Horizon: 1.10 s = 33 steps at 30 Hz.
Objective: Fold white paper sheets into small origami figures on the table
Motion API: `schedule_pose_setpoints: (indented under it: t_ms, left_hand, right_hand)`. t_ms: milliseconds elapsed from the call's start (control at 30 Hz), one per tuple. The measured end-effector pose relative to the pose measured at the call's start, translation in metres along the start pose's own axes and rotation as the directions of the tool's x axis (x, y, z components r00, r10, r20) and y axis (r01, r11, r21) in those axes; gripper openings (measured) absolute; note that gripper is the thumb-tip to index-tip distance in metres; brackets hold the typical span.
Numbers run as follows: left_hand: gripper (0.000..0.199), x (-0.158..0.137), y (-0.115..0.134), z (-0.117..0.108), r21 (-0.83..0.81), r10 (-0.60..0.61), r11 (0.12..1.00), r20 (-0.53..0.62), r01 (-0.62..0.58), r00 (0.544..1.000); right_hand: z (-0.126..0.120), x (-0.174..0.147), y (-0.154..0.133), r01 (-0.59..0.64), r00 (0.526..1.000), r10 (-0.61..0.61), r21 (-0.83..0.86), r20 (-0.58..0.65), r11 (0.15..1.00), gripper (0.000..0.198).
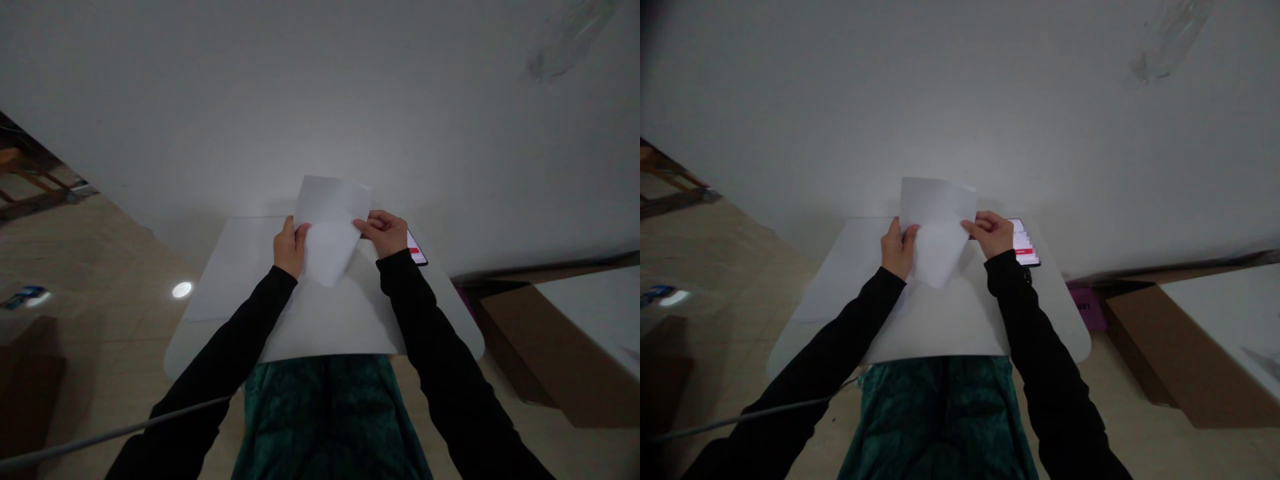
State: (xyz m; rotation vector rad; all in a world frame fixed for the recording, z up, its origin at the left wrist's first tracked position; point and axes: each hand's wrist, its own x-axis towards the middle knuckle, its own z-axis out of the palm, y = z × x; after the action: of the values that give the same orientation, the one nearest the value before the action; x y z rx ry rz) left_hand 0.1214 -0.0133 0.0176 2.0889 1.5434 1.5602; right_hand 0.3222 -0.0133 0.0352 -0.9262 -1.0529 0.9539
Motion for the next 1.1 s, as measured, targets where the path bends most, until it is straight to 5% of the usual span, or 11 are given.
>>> schedule_pose_setpoints:
  t_ms: [167,500,867,933,1033,1100]
  left_hand:
    - [0.026,0.0,0.001,0.001,0.011,0.027,1.0,0.103,-0.028,0.994]
    - [0.025,0.003,-0.003,0.002,-0.088,0.034,0.996,0.145,-0.022,0.989]
    - [0.024,0.004,-0.003,0.0,-0.035,0.027,0.999,0.146,-0.022,0.989]
    - [0.025,0.005,-0.005,-0.001,-0.027,0.031,0.999,0.128,-0.028,0.991]
    - [0.026,0.006,-0.006,-0.001,-0.005,0.029,1.0,0.104,-0.028,0.994]
    - [0.026,0.006,-0.007,-0.001,0.006,0.02,1.0,0.091,-0.02,0.996]
  right_hand:
    - [-0.007,0.004,-0.001,-0.002,1.0,0.002,-0.002,0.022,1.0,0.038]
    - [-0.037,0.026,0.004,0.02,0.983,-0.018,0.008,-0.184,1.0,0.037]
    - [-0.037,0.026,0.005,0.09,0.96,-0.063,0.086,-0.273,0.992,0.033]
    - [-0.027,0.022,0.004,0.003,0.974,0.027,0.13,-0.224,0.991,0.04]
    - [-0.011,0.013,0.007,-0.185,0.983,0.184,0.06,0.017,0.981,0.043]
    - [-0.005,0.009,0.011,-0.208,0.975,0.205,0.023,0.085,0.978,0.043]
